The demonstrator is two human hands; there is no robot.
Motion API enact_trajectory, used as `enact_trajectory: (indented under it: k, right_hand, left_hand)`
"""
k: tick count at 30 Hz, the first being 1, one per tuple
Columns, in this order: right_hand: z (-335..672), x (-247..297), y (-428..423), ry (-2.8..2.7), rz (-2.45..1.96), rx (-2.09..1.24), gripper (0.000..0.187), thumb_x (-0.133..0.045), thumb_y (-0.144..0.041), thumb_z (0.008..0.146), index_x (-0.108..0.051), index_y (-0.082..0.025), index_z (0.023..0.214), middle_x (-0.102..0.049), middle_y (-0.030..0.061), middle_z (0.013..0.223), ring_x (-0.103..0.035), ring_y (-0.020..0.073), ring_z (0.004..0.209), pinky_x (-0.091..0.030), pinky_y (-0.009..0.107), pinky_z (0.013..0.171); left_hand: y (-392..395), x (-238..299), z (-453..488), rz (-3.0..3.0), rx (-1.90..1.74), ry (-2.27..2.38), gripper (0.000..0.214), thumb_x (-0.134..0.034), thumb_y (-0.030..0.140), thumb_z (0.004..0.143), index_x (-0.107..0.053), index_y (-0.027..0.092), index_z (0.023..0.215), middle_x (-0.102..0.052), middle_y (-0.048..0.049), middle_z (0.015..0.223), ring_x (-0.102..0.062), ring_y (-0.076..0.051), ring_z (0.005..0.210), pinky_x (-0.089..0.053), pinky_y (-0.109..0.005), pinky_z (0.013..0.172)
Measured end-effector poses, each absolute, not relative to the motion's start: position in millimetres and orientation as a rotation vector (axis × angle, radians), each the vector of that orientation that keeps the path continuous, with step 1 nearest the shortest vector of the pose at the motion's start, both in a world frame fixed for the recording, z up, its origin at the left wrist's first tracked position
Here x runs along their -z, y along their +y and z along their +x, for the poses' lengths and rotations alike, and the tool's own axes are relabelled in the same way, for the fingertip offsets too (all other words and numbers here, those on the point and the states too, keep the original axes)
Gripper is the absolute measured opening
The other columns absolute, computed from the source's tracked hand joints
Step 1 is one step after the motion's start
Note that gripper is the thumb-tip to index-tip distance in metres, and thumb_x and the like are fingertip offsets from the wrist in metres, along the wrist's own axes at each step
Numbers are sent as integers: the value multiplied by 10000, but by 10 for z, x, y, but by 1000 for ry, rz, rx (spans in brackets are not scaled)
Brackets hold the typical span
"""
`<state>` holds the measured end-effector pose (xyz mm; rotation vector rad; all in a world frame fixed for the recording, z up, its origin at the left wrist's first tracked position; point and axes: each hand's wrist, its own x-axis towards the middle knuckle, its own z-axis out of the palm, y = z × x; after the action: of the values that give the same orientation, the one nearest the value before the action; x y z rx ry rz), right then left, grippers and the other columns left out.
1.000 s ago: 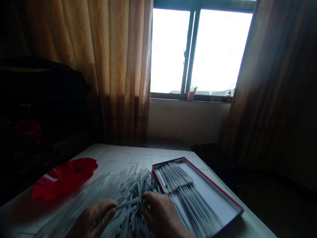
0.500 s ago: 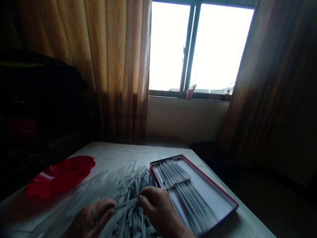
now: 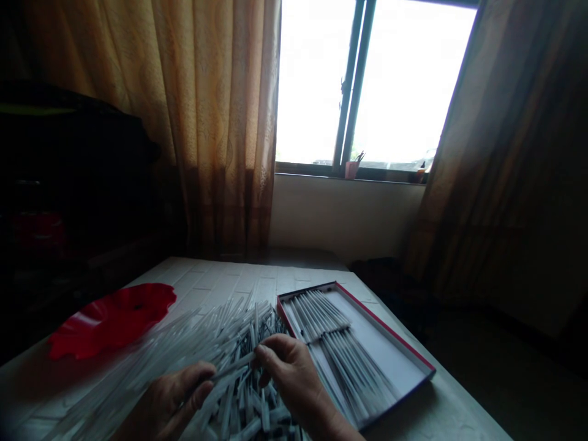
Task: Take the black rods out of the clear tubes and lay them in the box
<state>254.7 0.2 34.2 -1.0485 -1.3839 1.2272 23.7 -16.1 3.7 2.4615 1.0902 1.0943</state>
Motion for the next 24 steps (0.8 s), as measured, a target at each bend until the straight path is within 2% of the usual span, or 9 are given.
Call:
enact_trajectory:
  k: [4, 8, 11, 14, 16, 20, 24]
  right_hand:
    - [2646, -398, 57, -1227, -1019, -1136, 459, -760, -614, 683, -625, -183, 764, -659, -3, 566, -512, 103, 400, -384, 221, 407]
    - [2862, -539, 115, -1006, -961, -972, 511, -796, -626, 647, -601, -195, 841, -689, -2, 591, -523, 106, 413, -338, 194, 382]
    - [2956, -613, 111, -989, -967, -871, 453, -781, -584, 672, -606, -200, 839, -737, 42, 678, -579, 135, 465, -342, 200, 379]
    - [2917, -565, 56, -1312, -1045, -763, 257, -684, -460, 784, -640, -208, 819, -750, 64, 700, -645, 185, 537, -430, 254, 443]
    - [2837, -471, 3, -1650, -1118, -571, 141, -619, -344, 830, -662, -218, 785, -733, 48, 662, -650, 189, 548, -453, 282, 503]
    - [2655, -276, -98, -2135, -1174, -150, 232, -490, -173, 881, -651, -210, 717, -706, 37, 609, -632, 160, 510, -387, 275, 510]
    - [2547, -205, -161, -2388, -1188, 1, 205, -507, -91, 814, -635, -186, 685, -718, 51, 625, -671, 177, 544, -325, 278, 502]
  left_hand:
    - [-126, -2, 195, 2332, -1139, 1145, 163, -529, 348, 955, -668, 265, 938, -742, 14, 760, -729, -161, 673, -518, -188, 625]
    - [-47, 31, 99, 2118, -1241, 1271, 205, -596, 438, 908, -707, 269, 942, -772, -18, 845, -739, -209, 765, -525, -236, 690]
    - [27, 62, 55, 1975, -1278, 1307, 274, -578, 490, 914, -696, 261, 1007, -729, 2, 735, -697, -183, 659, -505, -237, 628]
    - [96, 105, 72, 1806, -1279, 1261, 472, -501, 590, 932, -630, 242, 1224, -661, 37, 636, -610, -135, 513, -479, -223, 540]
    - [120, 126, 105, 1704, -1250, 1199, 609, -457, 669, 918, -592, 222, 1307, -664, 25, 651, -586, -120, 480, -455, -212, 479]
    - [62, 79, 169, 1557, -1191, 1110, 699, -485, 723, 873, -594, 209, 1333, -703, -33, 731, -599, -124, 491, -363, -184, 374]
    - [-86, -87, 217, 1297, -1141, 972, 681, -669, 650, 807, -578, 259, 1357, -726, -53, 884, -649, -133, 591, -378, -173, 405]
